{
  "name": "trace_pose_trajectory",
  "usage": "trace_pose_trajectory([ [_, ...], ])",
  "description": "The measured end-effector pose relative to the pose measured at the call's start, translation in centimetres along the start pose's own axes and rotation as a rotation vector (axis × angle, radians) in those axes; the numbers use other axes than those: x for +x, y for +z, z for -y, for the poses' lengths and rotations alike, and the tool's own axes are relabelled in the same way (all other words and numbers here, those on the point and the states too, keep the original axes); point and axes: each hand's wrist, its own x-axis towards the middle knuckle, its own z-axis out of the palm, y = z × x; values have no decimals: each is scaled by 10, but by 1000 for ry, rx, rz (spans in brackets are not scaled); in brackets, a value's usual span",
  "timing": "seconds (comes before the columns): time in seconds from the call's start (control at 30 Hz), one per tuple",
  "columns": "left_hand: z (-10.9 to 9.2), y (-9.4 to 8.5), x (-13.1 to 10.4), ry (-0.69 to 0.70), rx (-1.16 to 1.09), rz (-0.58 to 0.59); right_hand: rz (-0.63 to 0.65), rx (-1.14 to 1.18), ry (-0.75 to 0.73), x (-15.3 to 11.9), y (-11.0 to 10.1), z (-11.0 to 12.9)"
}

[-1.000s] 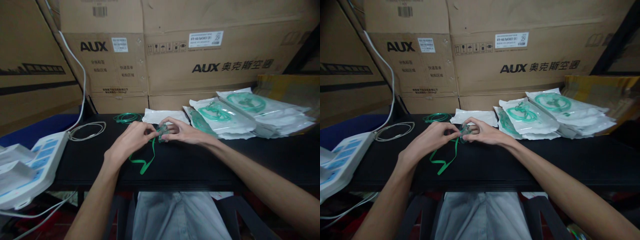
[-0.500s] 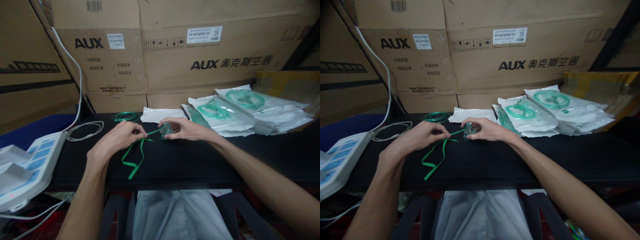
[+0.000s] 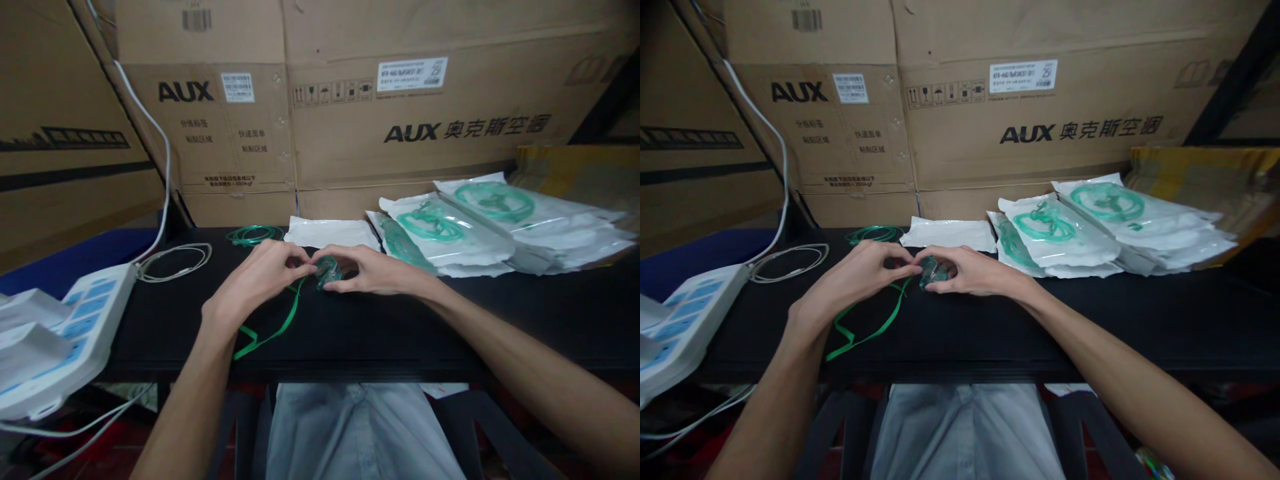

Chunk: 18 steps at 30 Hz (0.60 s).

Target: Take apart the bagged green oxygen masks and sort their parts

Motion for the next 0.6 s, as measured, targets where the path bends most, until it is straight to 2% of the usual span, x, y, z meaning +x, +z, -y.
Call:
trace_pose_trajectory([
  [0.13,5,-3,-2,-53,17,73,-38,-51,12,-1,-8,-6],
  [0.27,6,-6,-5,-38,-10,1,-102,-26,24,-3,-14,-11],
  [0.4,1,-2,-3,30,-15,-32,-39,-23,11,-4,-9,-2],
  [0.6,1,2,-1,42,-19,31,13,-68,10,-2,-3,4],
])
